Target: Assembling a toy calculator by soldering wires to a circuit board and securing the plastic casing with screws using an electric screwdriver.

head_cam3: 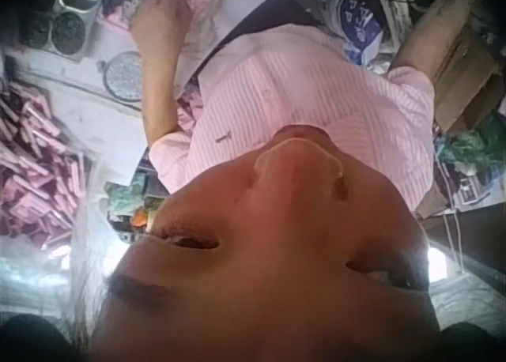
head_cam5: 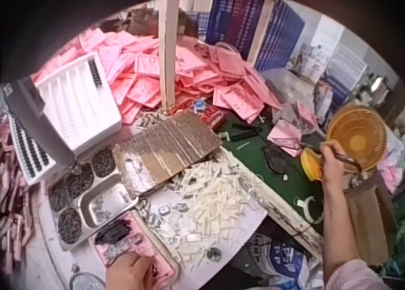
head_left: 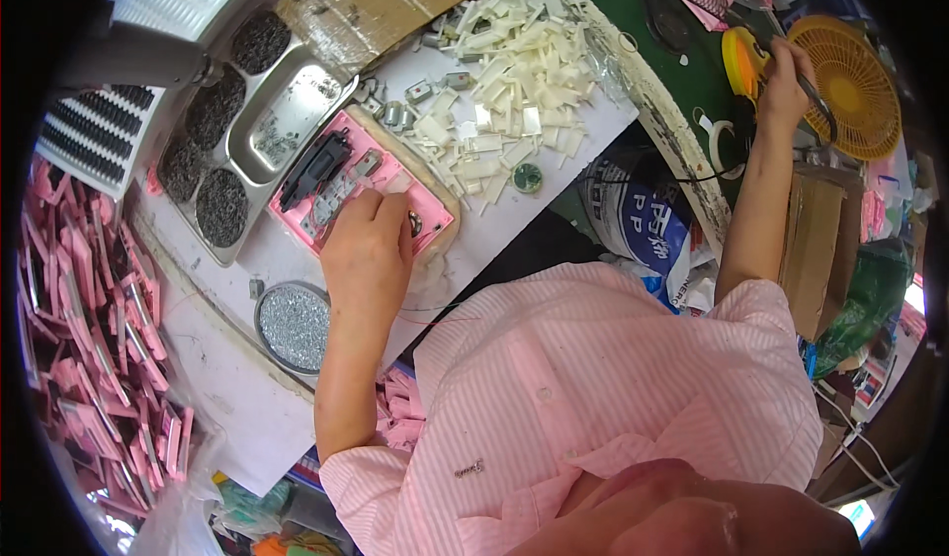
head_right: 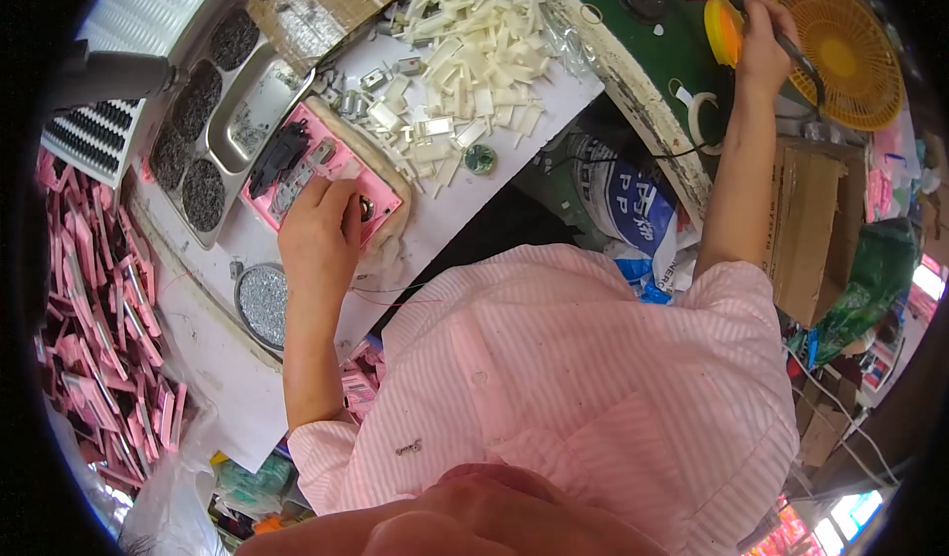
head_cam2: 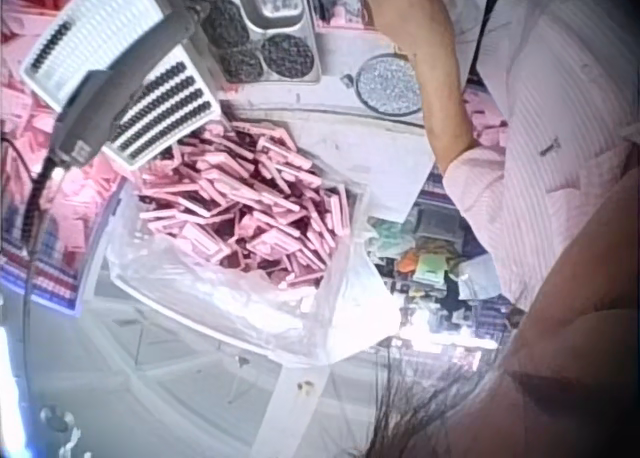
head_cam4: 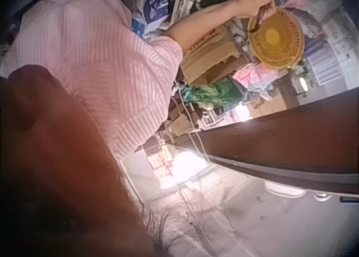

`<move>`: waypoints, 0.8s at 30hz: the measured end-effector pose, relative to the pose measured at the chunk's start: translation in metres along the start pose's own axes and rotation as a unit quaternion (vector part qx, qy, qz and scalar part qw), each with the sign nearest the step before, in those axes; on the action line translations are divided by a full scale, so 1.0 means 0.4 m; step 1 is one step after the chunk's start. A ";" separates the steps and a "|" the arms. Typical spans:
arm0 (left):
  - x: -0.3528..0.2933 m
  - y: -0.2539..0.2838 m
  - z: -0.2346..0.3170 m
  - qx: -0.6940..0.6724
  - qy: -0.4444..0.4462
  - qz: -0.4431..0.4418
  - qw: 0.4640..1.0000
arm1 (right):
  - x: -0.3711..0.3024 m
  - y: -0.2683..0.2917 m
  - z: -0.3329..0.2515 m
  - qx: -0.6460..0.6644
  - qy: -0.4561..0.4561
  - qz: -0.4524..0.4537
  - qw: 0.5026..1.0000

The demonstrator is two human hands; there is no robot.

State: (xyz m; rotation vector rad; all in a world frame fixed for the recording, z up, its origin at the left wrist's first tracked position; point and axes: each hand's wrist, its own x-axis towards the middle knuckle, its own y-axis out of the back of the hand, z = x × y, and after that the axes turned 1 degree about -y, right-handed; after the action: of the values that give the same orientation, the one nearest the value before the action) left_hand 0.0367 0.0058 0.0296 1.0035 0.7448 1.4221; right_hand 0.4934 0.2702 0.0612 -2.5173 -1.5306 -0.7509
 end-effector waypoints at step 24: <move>-0.029 0.011 -0.044 -0.017 -0.003 0.181 0.983 | -0.669 -0.415 -0.306 -0.068 0.311 -0.554 0.769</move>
State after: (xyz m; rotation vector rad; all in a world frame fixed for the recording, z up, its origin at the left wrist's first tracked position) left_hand 0.0185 -0.0040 0.0242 1.1563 0.5487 1.7360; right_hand 0.2078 0.0949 0.0183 -0.8924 -2.5483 -1.5959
